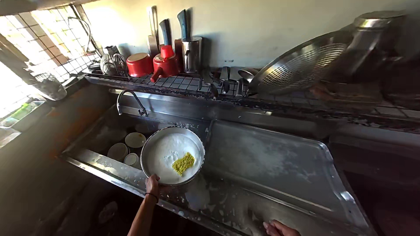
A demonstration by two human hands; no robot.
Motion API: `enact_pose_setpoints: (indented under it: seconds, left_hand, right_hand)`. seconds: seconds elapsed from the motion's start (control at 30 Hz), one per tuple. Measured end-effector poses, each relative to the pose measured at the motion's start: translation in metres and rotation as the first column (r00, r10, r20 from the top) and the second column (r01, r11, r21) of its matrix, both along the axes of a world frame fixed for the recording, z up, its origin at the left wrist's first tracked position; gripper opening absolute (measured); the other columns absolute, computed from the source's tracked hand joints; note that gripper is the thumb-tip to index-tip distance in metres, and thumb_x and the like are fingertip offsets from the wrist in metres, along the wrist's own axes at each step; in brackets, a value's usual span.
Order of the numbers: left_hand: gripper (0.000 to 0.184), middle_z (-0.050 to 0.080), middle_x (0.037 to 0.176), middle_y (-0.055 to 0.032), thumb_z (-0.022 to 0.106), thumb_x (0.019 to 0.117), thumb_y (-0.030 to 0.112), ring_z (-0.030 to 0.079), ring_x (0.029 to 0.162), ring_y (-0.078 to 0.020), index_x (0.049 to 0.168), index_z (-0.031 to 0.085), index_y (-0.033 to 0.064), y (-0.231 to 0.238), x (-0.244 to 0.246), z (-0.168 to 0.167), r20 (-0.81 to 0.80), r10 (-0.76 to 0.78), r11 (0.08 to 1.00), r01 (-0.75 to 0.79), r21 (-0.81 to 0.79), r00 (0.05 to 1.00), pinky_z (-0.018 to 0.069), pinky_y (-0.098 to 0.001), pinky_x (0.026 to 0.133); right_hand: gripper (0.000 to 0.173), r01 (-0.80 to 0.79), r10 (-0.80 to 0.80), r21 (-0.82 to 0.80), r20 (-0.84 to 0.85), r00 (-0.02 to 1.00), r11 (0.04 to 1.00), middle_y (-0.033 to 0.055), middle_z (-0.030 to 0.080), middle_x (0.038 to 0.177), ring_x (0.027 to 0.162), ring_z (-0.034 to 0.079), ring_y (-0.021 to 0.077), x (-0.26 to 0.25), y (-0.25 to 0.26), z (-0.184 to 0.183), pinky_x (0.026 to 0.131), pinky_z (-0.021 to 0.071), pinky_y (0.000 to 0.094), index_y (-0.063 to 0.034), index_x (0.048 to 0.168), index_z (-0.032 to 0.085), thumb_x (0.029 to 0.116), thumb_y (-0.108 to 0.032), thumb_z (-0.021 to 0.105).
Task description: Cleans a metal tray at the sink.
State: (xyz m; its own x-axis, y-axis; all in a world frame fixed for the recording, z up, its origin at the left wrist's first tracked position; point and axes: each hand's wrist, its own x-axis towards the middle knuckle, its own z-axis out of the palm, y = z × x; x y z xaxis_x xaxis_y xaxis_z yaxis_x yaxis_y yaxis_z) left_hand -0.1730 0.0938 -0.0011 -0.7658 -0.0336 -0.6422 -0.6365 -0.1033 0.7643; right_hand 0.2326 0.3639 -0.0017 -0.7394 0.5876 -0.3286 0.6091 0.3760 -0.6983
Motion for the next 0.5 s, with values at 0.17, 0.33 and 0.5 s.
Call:
enact_pose_setpoints:
  seconds: [0.17, 0.33, 0.5]
  left_hand:
    - [0.042, 0.063, 0.105, -0.0335, 0.046, 0.0970, 0.004, 0.068, 0.075, -0.0453, 0.138, 0.041, -0.0029, 0.012, -0.056, -0.003, -0.014, -0.117, 0.993, 0.117, -0.012, 0.993, 0.0571, -0.0596, 0.056]
    - [0.039, 0.063, 0.103, -0.0312, 0.046, 0.0974, 0.005, 0.067, 0.073, -0.0425, 0.136, 0.044, -0.0030, 0.039, -0.108, -0.011, -0.049, -0.196, 0.981, 0.196, -0.018, 0.979, 0.0562, -0.0590, 0.055]
    - [0.046, 0.062, 0.109, -0.0294, 0.048, 0.0954, 0.006, 0.066, 0.077, -0.0397, 0.141, 0.041, -0.0006, 0.063, -0.134, -0.015, -0.089, -0.273, 0.962, 0.268, -0.056, 0.958, 0.0565, -0.0582, 0.058]
  right_hand:
    - [0.047, 0.088, -0.088, 0.001, 0.029, 0.996, 0.996, 0.0191, 0.071, 0.086, 0.078, 0.069, 0.0302, -0.033, -0.015, -0.009, 0.076, 0.0551, 0.0527, 0.0039, 0.101, 0.071, 0.1040, -0.040, 0.056]
    - [0.046, 0.194, -0.193, 0.003, 0.099, 0.976, 0.981, 0.0176, 0.071, 0.084, 0.080, 0.069, 0.0314, -0.060, -0.039, -0.015, 0.077, 0.0556, 0.0543, 0.0002, 0.101, 0.072, 0.1037, -0.042, 0.056]
    - [0.050, 0.268, -0.262, 0.002, 0.226, 0.938, 0.963, 0.0157, 0.070, 0.084, 0.082, 0.069, 0.0320, -0.061, -0.055, -0.015, 0.077, 0.0548, 0.0561, -0.0050, 0.103, 0.071, 0.1036, -0.051, 0.051]
